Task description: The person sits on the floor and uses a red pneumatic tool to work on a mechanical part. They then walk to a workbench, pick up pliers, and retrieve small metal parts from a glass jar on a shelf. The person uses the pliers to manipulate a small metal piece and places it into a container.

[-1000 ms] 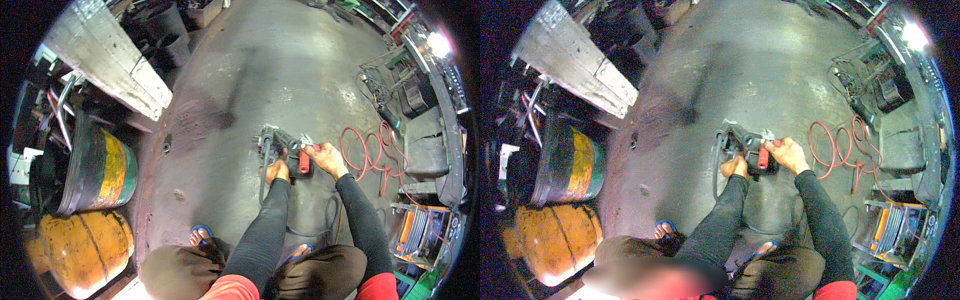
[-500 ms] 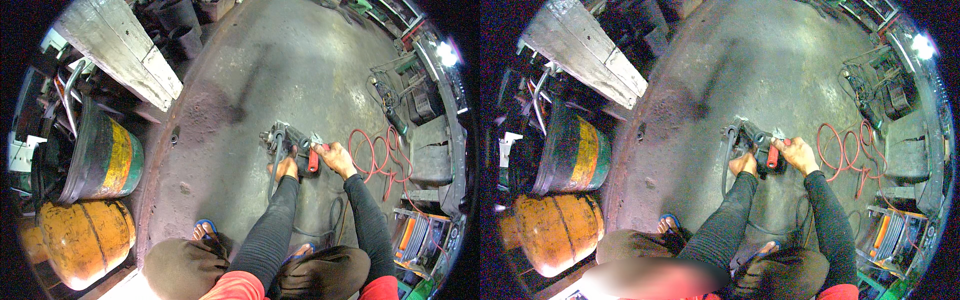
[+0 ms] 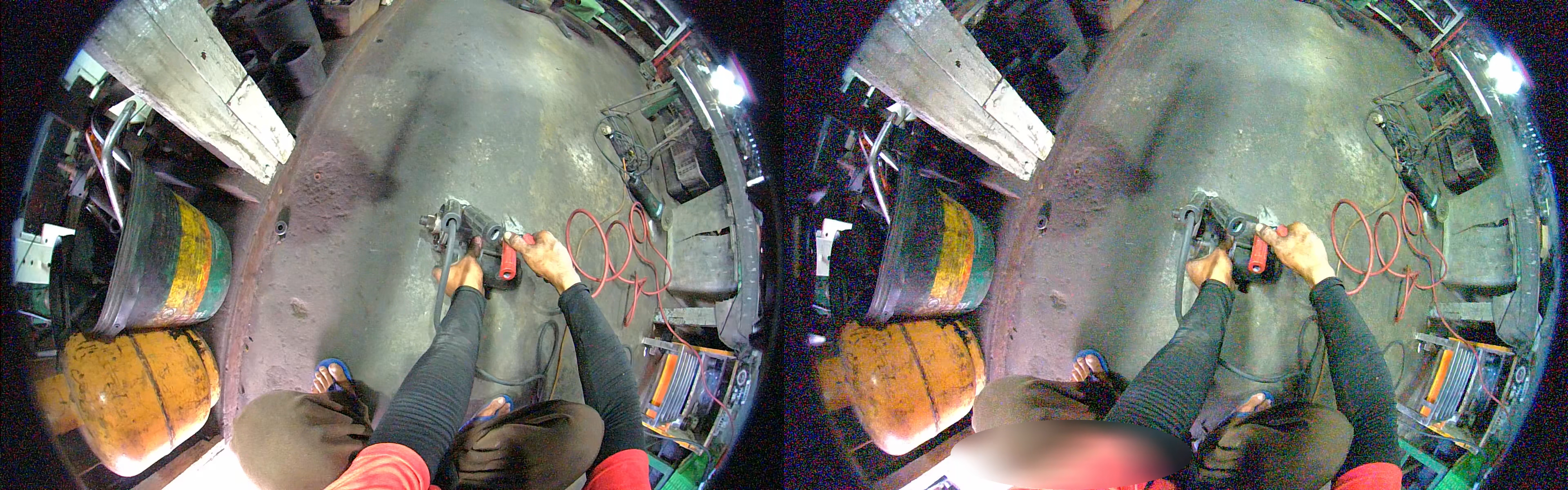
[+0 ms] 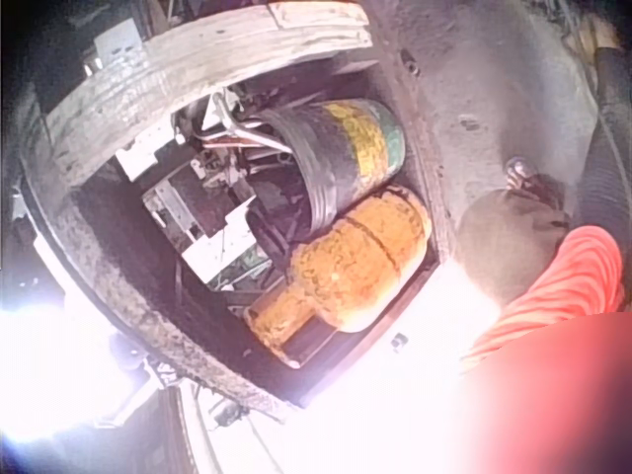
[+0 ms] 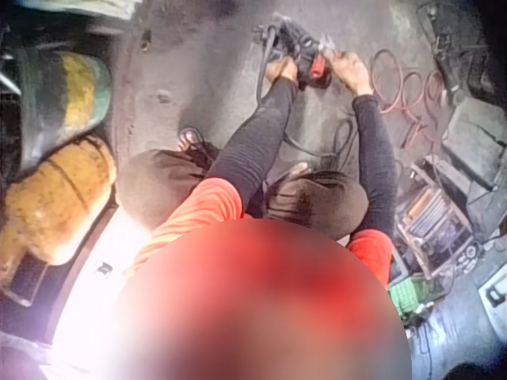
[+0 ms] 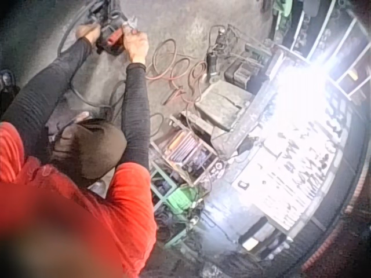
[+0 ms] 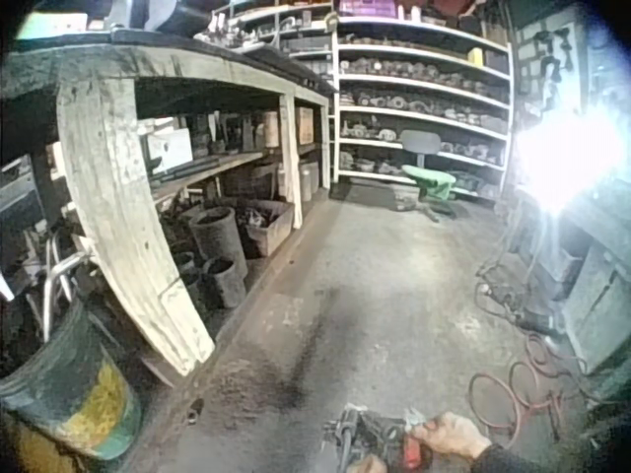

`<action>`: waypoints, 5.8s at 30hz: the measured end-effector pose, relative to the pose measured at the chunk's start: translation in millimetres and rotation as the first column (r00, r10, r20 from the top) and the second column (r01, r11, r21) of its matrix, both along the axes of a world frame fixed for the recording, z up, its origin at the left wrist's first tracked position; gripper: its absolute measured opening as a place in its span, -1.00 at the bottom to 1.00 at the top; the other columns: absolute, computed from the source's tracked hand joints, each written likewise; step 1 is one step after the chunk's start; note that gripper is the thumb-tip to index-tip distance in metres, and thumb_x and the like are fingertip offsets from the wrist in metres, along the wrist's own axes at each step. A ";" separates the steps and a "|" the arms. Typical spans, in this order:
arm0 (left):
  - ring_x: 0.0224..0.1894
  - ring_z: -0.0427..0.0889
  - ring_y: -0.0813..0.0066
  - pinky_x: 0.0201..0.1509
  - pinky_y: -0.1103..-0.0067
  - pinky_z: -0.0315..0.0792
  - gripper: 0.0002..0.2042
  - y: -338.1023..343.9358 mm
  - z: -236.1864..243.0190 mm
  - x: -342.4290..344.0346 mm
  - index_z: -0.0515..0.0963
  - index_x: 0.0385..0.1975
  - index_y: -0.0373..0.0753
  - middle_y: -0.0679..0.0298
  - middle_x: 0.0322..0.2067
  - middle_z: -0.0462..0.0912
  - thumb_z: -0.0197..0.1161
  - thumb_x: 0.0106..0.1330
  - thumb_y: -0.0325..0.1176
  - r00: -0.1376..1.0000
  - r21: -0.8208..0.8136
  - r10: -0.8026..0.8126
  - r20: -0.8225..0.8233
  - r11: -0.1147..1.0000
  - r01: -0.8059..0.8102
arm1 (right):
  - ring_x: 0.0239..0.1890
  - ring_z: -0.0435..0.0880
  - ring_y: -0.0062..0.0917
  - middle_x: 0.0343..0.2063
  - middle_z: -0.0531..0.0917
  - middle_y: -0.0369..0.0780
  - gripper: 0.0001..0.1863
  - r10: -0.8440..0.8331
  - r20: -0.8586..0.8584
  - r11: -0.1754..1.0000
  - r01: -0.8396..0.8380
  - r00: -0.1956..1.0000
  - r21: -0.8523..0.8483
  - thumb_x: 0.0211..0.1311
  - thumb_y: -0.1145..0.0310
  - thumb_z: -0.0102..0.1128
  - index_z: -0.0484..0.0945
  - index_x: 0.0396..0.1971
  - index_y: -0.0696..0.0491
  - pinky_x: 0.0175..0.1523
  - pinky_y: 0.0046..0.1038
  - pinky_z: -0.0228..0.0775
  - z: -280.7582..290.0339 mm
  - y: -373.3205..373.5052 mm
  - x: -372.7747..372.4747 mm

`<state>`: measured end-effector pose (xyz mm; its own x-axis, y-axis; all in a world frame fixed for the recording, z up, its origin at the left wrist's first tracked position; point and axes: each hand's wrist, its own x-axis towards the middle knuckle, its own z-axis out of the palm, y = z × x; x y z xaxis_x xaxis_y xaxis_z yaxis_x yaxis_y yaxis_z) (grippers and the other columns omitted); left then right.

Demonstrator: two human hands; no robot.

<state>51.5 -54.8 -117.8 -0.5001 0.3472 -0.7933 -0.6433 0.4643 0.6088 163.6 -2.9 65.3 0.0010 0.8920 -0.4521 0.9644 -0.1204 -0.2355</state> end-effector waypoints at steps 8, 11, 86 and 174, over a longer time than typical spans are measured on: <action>-0.01 0.67 -0.06 0.19 0.27 0.51 -0.04 -1.7 15.8 -3.9 0.37 0.07 -0.56 -0.18 -0.01 0.63 0.77 -0.20 -0.02 0.999 -0.067 -0.034 -0.034 0.997 0.032 | -0.18 0.72 0.10 -0.36 0.69 0.20 -0.11 0.129 -0.014 0.972 -0.124 0.991 0.197 0.17 -0.48 0.15 0.66 -0.34 0.26 -0.12 -0.06 0.52 -26.7 -8.4 9.0; -0.08 0.67 0.02 0.09 0.28 0.52 -0.16 -1.5 33.5 -4.0 0.44 0.01 -0.55 -0.11 -0.05 0.65 0.74 -0.16 -0.09 0.988 -0.172 -0.058 -0.141 0.984 0.033 | -0.17 0.70 0.13 -0.34 0.69 0.18 -0.18 0.075 0.031 0.984 -0.079 0.997 0.158 0.22 -0.45 0.13 0.68 -0.28 0.19 -0.13 -0.05 0.52 -33.6 -5.4 12.4; -0.23 0.68 0.22 -0.10 0.34 0.56 -0.44 -4.9 70.5 -13.9 0.62 -0.11 -0.50 -0.02 -0.16 0.74 0.72 -0.04 -0.29 1.000 -0.097 -0.012 -0.009 0.995 0.011 | -0.31 0.72 -0.18 -0.33 0.64 -0.10 -0.54 0.610 0.354 0.718 -0.684 0.709 0.133 0.50 0.17 -0.01 0.42 0.33 -0.56 -0.31 -0.23 0.63 -43.6 -3.2 25.6; -0.20 0.70 0.20 -0.03 0.37 0.55 -0.44 -4.4 74.5 -14.0 0.61 -0.07 -0.50 -0.03 -0.14 0.75 0.70 -0.02 -0.34 0.999 -0.067 0.015 -0.036 0.998 -0.018 | -0.20 0.73 0.06 -0.21 0.62 0.06 -0.57 0.507 0.237 0.855 -0.519 0.828 -0.017 0.53 -0.23 -0.22 0.48 0.25 -0.59 -0.17 -0.06 0.63 -38.0 -0.4 18.4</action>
